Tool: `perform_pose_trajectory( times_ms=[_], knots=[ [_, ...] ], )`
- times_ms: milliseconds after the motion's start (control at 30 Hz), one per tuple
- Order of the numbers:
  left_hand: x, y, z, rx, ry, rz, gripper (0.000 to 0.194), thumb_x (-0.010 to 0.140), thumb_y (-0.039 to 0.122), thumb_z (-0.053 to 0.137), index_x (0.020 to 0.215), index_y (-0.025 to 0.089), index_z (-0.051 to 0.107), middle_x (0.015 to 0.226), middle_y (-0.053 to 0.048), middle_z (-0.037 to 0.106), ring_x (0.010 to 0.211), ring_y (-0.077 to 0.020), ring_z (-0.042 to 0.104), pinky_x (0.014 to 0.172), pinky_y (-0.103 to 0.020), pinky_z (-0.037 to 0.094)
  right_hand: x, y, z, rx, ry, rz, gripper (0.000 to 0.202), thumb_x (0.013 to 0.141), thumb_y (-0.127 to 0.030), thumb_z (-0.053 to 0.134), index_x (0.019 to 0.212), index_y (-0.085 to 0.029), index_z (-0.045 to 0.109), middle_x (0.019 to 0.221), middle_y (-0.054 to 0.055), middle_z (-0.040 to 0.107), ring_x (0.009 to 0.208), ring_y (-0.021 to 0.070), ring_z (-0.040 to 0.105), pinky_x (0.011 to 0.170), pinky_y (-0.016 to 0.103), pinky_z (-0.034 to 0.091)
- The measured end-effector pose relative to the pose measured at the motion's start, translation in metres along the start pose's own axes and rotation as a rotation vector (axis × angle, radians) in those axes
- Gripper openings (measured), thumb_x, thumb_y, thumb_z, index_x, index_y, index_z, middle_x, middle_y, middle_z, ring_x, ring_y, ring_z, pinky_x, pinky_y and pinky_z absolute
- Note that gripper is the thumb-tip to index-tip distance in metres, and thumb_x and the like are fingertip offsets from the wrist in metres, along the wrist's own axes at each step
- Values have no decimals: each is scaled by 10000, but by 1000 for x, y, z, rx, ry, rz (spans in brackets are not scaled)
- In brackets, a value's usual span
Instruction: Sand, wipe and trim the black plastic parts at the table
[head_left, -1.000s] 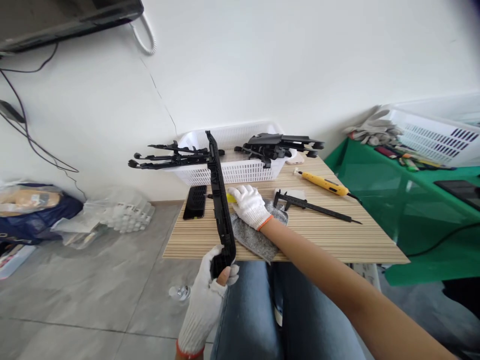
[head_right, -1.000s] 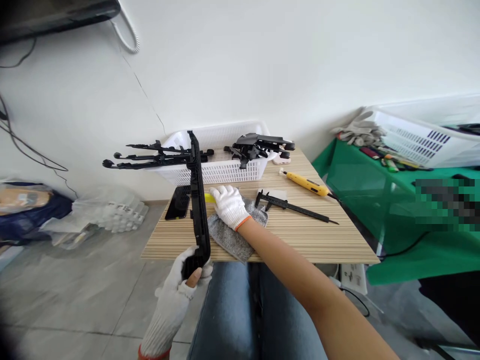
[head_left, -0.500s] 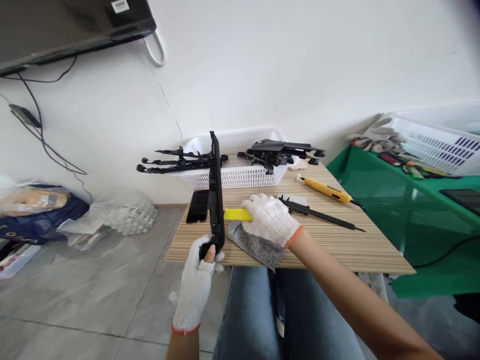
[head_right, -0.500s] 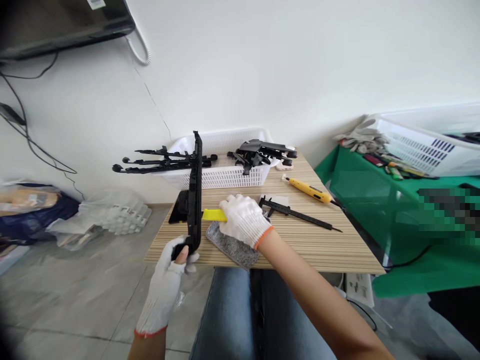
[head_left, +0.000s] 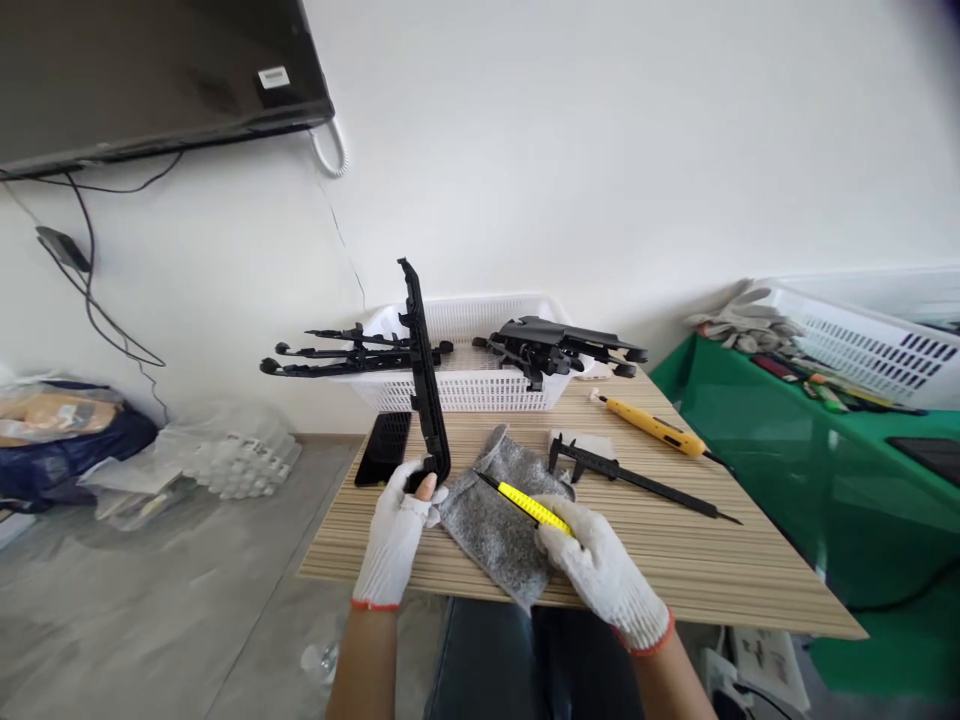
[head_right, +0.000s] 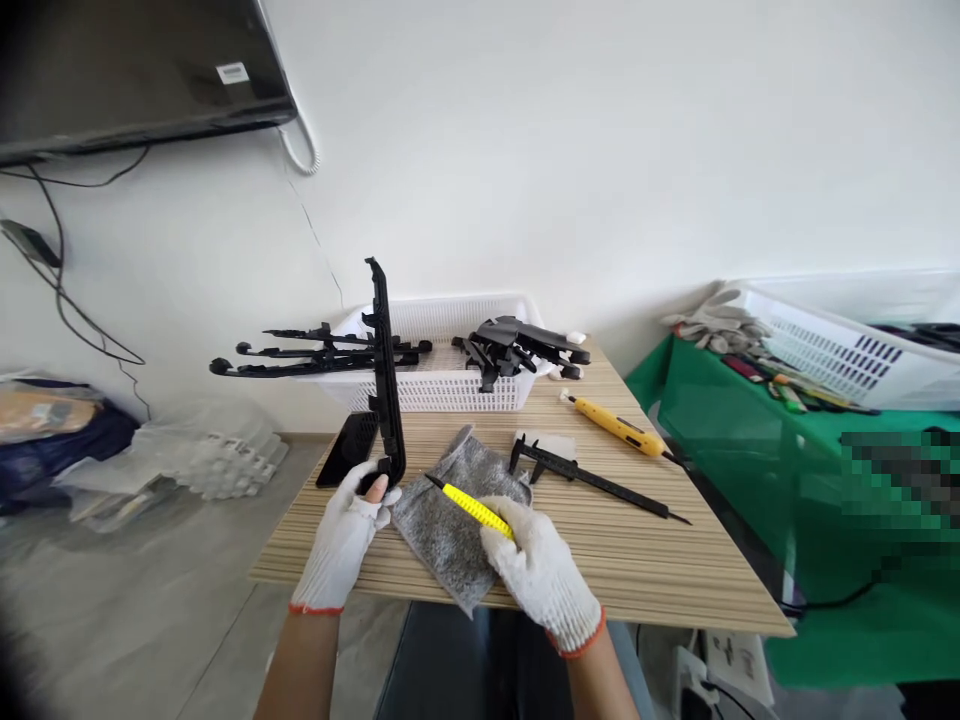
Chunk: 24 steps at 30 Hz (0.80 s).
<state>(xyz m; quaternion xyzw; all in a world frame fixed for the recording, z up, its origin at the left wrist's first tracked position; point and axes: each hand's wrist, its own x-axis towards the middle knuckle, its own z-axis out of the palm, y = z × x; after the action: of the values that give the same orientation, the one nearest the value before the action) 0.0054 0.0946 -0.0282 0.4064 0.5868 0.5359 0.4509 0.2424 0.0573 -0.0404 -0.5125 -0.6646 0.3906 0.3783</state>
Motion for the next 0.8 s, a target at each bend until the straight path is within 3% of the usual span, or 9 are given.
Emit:
perform_pose_trajectory(
  times_ms=[133, 333, 400, 500, 567, 700, 800],
  knots=[
    [-8, 3, -2, 173, -104, 40, 515, 695, 485, 777, 1098, 187, 658, 859, -34, 695, 696, -155, 657, 571, -232, 512, -1, -4, -2, 17, -6, 58, 484, 859, -519, 514, 1058, -153, 760, 891, 80, 743, 803, 229, 658, 714, 304, 500],
    [-15, 7, -4, 232, -327, 52, 566, 731, 412, 742, 1224, 166, 615, 977, -55, 713, 747, -165, 633, 580, -252, 533, -1, -11, -4, 129, -102, 141, 480, 818, -569, 629, 985, -151, 795, 777, 54, 731, 670, 183, 622, 601, 262, 483],
    [-14, 5, -4, 261, -338, 79, 553, 733, 391, 731, 1222, 158, 620, 1027, -73, 726, 808, -189, 660, 633, -278, 562, 0, -13, -4, 133, -100, 165, 470, 800, -569, 656, 982, -161, 801, 801, 56, 742, 679, 185, 631, 607, 264, 491],
    [-12, 2, -4, 324, -366, 171, 495, 739, 341, 712, 1192, 151, 647, 1102, -94, 743, 972, -233, 692, 870, -358, 578, 2, -14, -3, 152, -50, 199, 485, 790, -577, 661, 1003, -165, 803, 800, 58, 747, 674, 188, 635, 605, 269, 501],
    [-11, 0, -3, 335, -393, 217, 500, 723, 304, 710, 1195, 151, 651, 1169, -104, 738, 1072, -252, 688, 1001, -396, 534, 2, -13, -4, 152, -96, 204, 470, 779, -575, 677, 968, -165, 809, 759, 51, 736, 644, 178, 622, 587, 264, 494],
    [-10, -1, -4, 363, -410, 234, 493, 735, 276, 706, 1210, 158, 649, 1201, -107, 737, 1115, -259, 688, 1049, -418, 514, 2, -10, -4, 131, -31, 238, 456, 762, -565, 694, 952, -168, 813, 752, 50, 731, 675, 185, 636, 584, 256, 494],
    [-11, 0, -4, 373, -420, 244, 488, 739, 264, 707, 1212, 158, 645, 1199, -106, 738, 1115, -257, 691, 1045, -413, 519, 3, -9, -4, 132, -68, 243, 449, 747, -565, 710, 935, -171, 815, 754, 51, 730, 687, 187, 640, 586, 251, 492]
  ],
)
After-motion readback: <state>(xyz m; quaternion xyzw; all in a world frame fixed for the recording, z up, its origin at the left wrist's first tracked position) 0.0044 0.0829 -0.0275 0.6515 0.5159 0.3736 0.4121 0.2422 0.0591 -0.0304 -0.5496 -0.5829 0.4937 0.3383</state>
